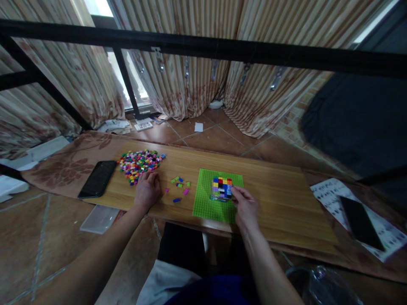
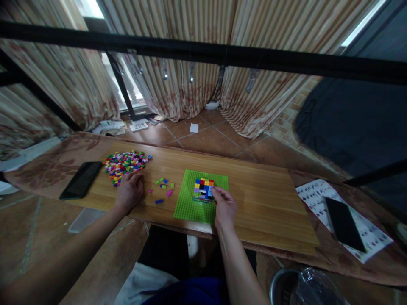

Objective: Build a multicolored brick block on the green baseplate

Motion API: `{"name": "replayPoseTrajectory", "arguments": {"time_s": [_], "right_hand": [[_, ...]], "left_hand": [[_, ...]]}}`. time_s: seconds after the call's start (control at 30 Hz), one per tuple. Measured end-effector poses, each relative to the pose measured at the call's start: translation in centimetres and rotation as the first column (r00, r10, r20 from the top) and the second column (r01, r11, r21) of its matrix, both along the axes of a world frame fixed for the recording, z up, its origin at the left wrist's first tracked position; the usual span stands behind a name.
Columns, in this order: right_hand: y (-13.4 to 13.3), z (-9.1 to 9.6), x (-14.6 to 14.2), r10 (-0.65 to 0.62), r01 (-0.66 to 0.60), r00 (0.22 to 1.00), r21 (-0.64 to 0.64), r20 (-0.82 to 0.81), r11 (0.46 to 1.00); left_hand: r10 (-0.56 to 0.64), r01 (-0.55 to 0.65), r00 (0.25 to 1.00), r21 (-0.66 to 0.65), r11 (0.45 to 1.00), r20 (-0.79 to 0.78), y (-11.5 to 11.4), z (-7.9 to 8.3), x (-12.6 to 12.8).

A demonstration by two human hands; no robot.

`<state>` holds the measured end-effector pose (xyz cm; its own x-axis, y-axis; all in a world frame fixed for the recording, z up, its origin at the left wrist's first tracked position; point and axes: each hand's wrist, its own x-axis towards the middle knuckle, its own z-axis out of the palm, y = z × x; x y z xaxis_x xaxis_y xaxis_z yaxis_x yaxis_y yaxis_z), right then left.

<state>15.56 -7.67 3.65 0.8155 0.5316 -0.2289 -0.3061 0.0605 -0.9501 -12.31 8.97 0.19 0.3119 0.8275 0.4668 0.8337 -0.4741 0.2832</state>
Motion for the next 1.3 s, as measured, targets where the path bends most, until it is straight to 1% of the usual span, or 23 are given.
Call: {"name": "replayPoseTrajectory", "arguments": {"time_s": [0.1, 0.17, 0.33, 0.43, 0.5, 0.6, 0.73, 0.87, 1.0, 1.07, 1.3], "right_hand": [[0.0, 0.7, 0.5, 0.082, -0.092, 0.984, -0.056, -0.160, 0.994], [0.1, 1.0, 0.8, 0.115, -0.133, 0.973, -0.075, -0.201, 0.988], [0.6, 1.3, 1.0, 0.143, -0.168, 0.969, -0.109, -0.202, 0.980], [0.8, 1.4, 0.9, 0.136, -0.166, 0.966, -0.121, -0.219, 0.979], [0.9, 1.4, 0.9, 0.142, -0.168, 0.970, -0.123, -0.197, 0.978], [0.7, 1.4, 0.9, 0.174, -0.189, 0.973, -0.091, -0.153, 0.978], [0.3, 1.3, 1.0, 0.189, -0.200, 0.969, -0.055, -0.157, 0.978], [0.3, 1.3, 1.2, 0.167, -0.178, 0.969, -0.044, -0.180, 0.983], [0.9, 1.2, 1.1, 0.147, -0.153, 0.985, -0.059, -0.092, 0.987], [1.2, 1.2, 1.0, 0.150, -0.156, 0.986, -0.075, -0.076, 0.985], [1.6, 1.3, 1.0, 0.137, -0.149, 0.982, -0.083, -0.134, 0.985]], "left_hand": [[0.003, -0.003, 1.000, 0.003, 1.000, 0.003, 0.0, 0.0, 0.0], [0.003, -0.003, 1.000, -0.002, 1.000, 0.007, 0.0, 0.0, 0.0], [-0.002, 0.003, 1.000, -0.030, 1.000, 0.021, -0.1, 0.2, 0.1], [-0.002, 0.003, 1.000, -0.034, 0.999, 0.030, -0.2, 0.2, 0.1], [-0.001, 0.003, 0.999, -0.036, 0.999, 0.038, -0.1, 0.2, 0.1], [-0.003, 0.005, 0.999, -0.035, 0.999, 0.039, 0.0, 0.0, 0.0], [-0.004, 0.005, 0.999, -0.028, 1.000, 0.042, 0.1, -0.3, -0.1], [-0.002, 0.003, 0.999, -0.023, 1.000, 0.041, 0.1, -0.3, -0.1], [-0.001, 0.002, 0.999, -0.027, 1.000, 0.038, 0.0, -0.3, -0.1], [-0.002, 0.003, 0.999, -0.024, 1.000, 0.037, 0.0, -0.3, 0.0], [0.005, -0.004, 0.999, -0.023, 1.000, 0.036, 0.0, -0.4, 0.0]]}}
